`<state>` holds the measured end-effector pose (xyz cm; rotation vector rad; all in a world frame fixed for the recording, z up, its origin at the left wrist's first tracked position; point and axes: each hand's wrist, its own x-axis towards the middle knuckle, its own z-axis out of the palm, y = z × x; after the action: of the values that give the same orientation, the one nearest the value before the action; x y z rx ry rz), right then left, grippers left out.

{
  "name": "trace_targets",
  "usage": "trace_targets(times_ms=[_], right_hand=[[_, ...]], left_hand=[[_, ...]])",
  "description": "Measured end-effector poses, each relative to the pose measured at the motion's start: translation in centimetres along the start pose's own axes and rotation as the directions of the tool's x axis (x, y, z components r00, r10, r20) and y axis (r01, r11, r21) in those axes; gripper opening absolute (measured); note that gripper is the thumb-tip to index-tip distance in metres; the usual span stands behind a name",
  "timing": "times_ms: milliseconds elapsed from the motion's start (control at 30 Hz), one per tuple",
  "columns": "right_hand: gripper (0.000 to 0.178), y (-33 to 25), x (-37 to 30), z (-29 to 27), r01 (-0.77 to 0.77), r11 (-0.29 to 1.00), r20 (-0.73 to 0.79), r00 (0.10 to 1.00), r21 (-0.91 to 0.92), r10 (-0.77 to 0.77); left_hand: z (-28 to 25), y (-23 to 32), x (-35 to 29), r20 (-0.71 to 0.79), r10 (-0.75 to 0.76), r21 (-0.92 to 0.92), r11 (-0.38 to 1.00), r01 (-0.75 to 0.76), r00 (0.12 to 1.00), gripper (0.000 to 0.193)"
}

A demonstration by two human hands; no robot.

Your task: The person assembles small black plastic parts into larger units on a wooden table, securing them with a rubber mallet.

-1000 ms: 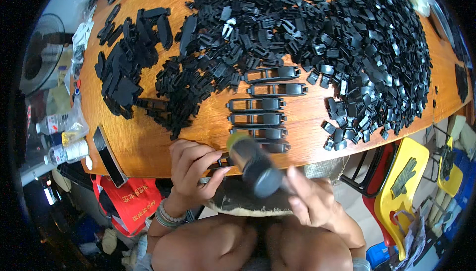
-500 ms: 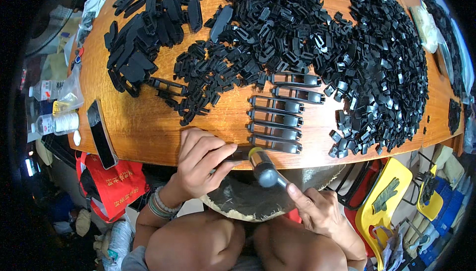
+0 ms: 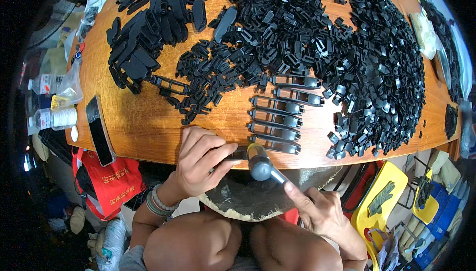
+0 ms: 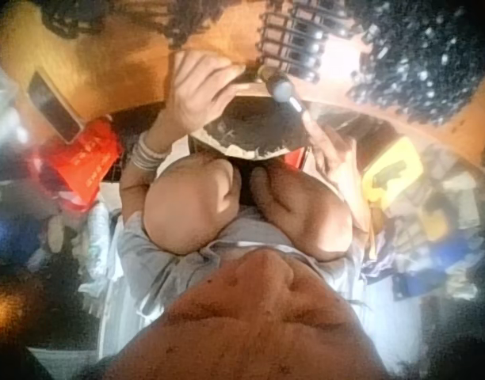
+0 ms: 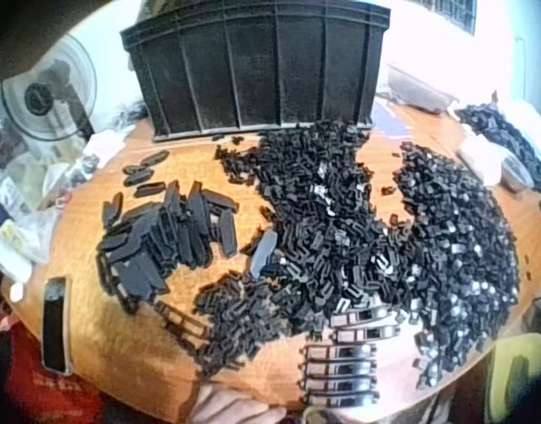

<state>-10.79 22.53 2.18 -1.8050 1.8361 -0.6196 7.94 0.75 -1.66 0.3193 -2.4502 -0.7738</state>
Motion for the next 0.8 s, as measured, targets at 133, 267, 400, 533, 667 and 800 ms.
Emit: trace_targets(times_ms=[133, 267, 400, 533, 667, 800], right_hand=[[0.056, 0.5, -0.9, 0.8, 0.055, 0.986, -0.235, 0.972, 0.154, -0.017], [0.035, 0.0, -2.5, -0.1, -0.098, 0.969, -0.187, 0.972, 0.228, 0.142], [0.035, -0.9, -1.4, 0.9, -0.166, 0.934, -0.341, 0.899, 0.316, 0.275], [0.047, 0.4, -0.8, 1.0, -0.136, 0.972, -0.307, 0.932, 0.19, 0.191], [0.056, 0.0, -1.9, -0.2, -0.102, 0.992, -0.242, 0.963, 0.067, 0.116], [0.063, -0.7, -1.4, -1.2, -0.181, 0.976, -0.114, 0.979, -0.119, 0.168]], left_hand=[[-0.1, 0.0, -0.1, -0.011, -0.013, 0.004, 1.0, 0.013, 1.0, 0.032], [0.0, 0.1, 0.3, -0.015, 0.002, -0.019, 1.0, -0.003, 1.0, 0.032], [0.3, 0.1, 0.5, 0.015, 0.015, -0.018, 1.0, -0.015, 1.0, 0.034], [0.7, 0.5, 0.5, 0.027, 0.06, 0.0, 0.998, -0.06, 0.998, 0.037], [1.6, 0.9, 1.0, 0.052, 0.154, -0.005, 0.988, -0.154, 0.987, 0.039], [1.6, 1.3, 1.5, 0.117, 0.267, 0.099, 0.955, -0.278, 0.957, 0.029]])
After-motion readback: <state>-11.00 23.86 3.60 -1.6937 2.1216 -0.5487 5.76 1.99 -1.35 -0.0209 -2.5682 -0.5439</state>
